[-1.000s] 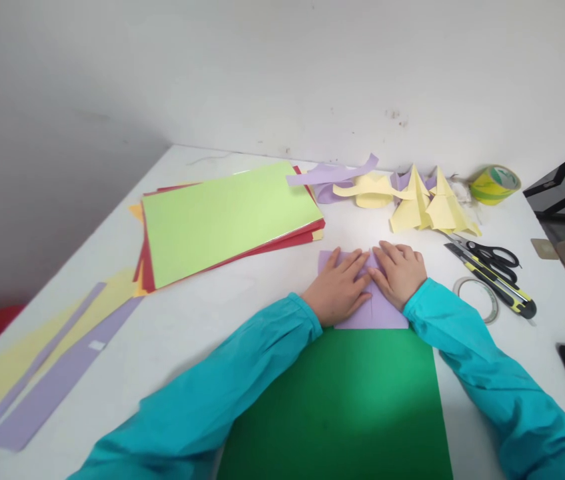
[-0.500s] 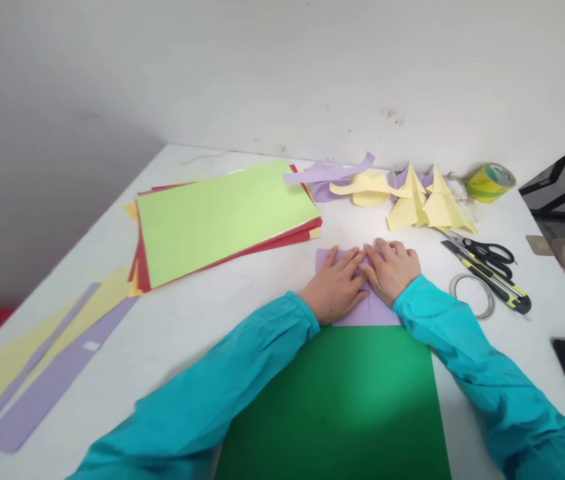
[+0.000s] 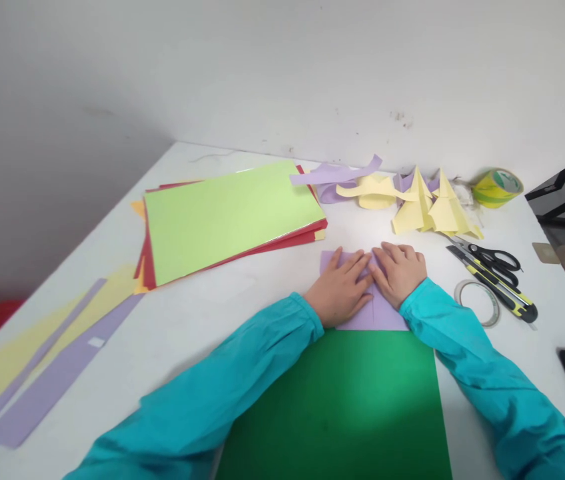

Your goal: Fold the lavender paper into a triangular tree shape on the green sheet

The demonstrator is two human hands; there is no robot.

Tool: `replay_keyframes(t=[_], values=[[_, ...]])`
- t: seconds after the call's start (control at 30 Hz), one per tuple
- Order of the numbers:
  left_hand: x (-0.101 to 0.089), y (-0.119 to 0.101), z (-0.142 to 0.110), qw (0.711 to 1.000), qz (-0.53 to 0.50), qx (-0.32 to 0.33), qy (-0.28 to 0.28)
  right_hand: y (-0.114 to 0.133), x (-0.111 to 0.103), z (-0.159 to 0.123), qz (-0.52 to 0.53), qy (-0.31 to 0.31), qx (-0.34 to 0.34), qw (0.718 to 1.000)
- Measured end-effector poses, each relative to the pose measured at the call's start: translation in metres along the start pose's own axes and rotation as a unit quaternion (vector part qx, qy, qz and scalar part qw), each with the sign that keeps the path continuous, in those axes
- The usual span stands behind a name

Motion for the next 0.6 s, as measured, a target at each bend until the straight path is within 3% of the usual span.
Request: replay_keyframes(t=[0.6], values=[[-0.0004,-0.0002,0.0010,1.000,-0.009,-0.003,0.006,0.0025,0.0008,-0.0026,-0.008,-0.017,-0.023,1.000]])
Point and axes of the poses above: each hand's wrist, its own z-axis towards the middle knuckle, its own x-axis out of the palm, y = z × x, the point moved 7 cm from there along z, towards the middle knuckle, and after that the axes turned 11 degrees about -y, right-handed, at the moved point
